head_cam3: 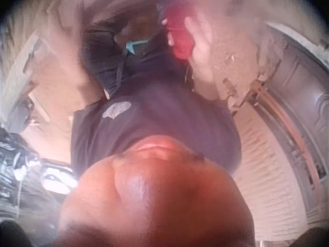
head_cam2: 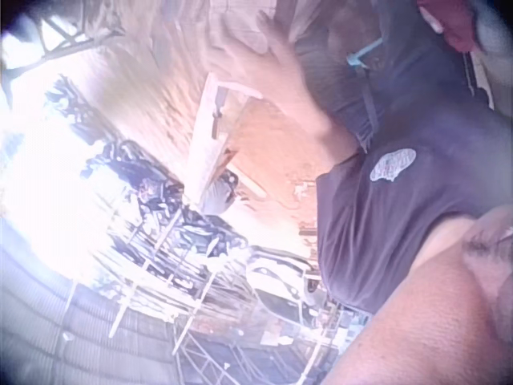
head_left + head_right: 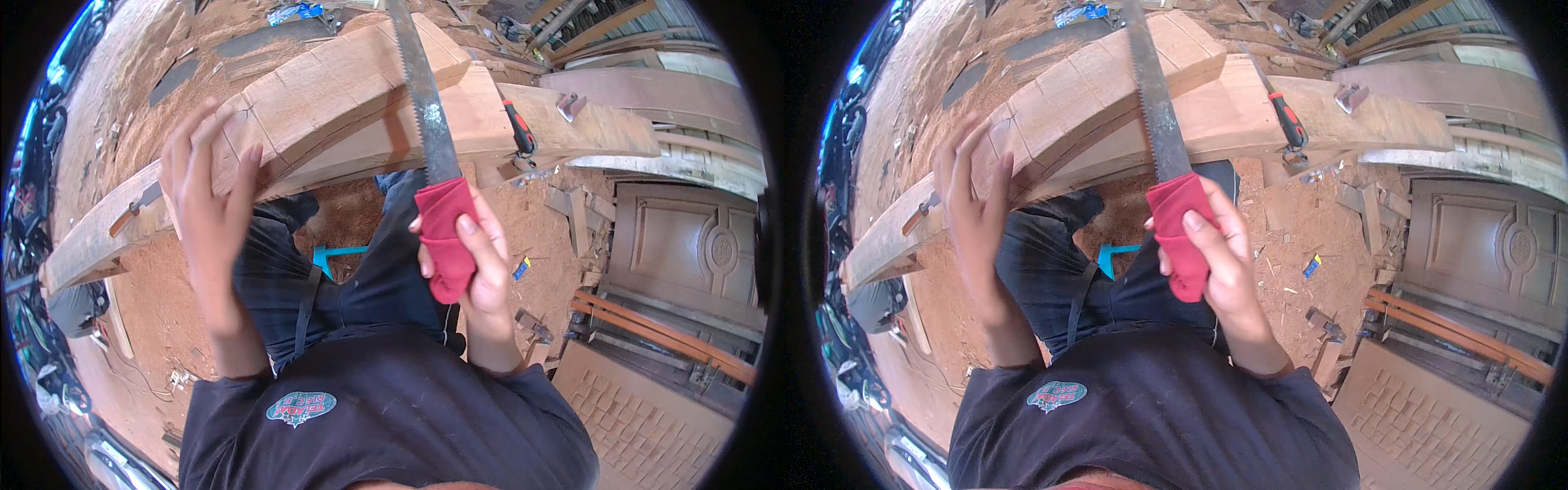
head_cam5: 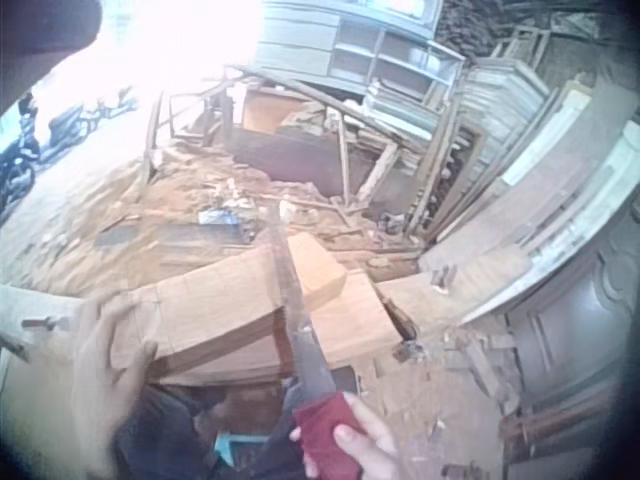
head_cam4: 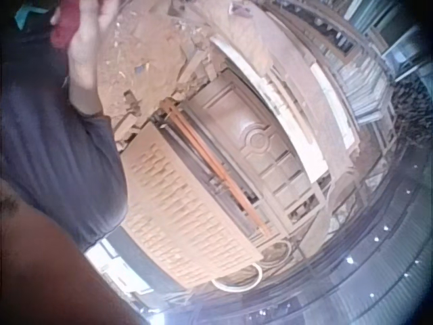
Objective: The person saws into a wooden board while holding it steady with one hand and using a hand saw with the other. They periodically wipe the blade and the wood with a cloth.
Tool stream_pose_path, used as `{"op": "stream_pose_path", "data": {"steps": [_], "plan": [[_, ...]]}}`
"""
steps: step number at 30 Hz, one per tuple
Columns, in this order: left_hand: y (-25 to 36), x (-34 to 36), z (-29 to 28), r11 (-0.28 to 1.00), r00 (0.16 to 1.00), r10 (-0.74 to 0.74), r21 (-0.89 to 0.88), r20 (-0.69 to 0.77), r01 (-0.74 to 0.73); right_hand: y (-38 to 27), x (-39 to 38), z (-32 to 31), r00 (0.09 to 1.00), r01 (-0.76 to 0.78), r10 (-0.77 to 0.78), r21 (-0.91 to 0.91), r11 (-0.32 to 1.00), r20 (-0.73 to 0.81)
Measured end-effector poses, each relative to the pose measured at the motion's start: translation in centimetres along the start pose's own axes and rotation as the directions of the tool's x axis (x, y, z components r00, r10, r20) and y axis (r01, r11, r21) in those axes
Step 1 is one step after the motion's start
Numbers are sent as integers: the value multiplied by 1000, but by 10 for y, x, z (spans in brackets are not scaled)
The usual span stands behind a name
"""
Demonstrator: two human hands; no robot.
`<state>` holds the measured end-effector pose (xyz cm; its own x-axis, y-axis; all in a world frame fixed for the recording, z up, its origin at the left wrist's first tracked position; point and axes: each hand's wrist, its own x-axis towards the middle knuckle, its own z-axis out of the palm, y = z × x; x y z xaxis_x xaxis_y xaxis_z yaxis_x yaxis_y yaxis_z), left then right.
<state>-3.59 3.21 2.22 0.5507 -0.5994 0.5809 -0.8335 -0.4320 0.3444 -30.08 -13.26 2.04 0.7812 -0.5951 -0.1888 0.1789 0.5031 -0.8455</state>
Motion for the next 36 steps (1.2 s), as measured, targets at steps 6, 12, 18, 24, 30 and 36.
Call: {"op": "stream_pose_path", "data": {"steps": [6,12,18,24,30,36], "plan": [[102,-65,31,438,900,-77,-797,428,417,31,-6,9,997,44,-50,95,995,59],[127,-69,22,24,798,-215,-814,563,580,29,-2,30,970,225,-223,-14,974,96],[127,-63,21,-53,833,-337,-892,440,450,41,6,33,964,257,-256,-12,966,79],[112,-51,19,-69,823,-398,-908,404,413,36,3,11,976,217,-213,-101,971,47],[141,-78,37,-80,821,-288,-866,494,493,44,7,0,981,132,-113,-115,985,155],[144,-82,40,158,821,-155,-807,549,569,32,-12,-4,998,-6,6,12,1000,58]]}}
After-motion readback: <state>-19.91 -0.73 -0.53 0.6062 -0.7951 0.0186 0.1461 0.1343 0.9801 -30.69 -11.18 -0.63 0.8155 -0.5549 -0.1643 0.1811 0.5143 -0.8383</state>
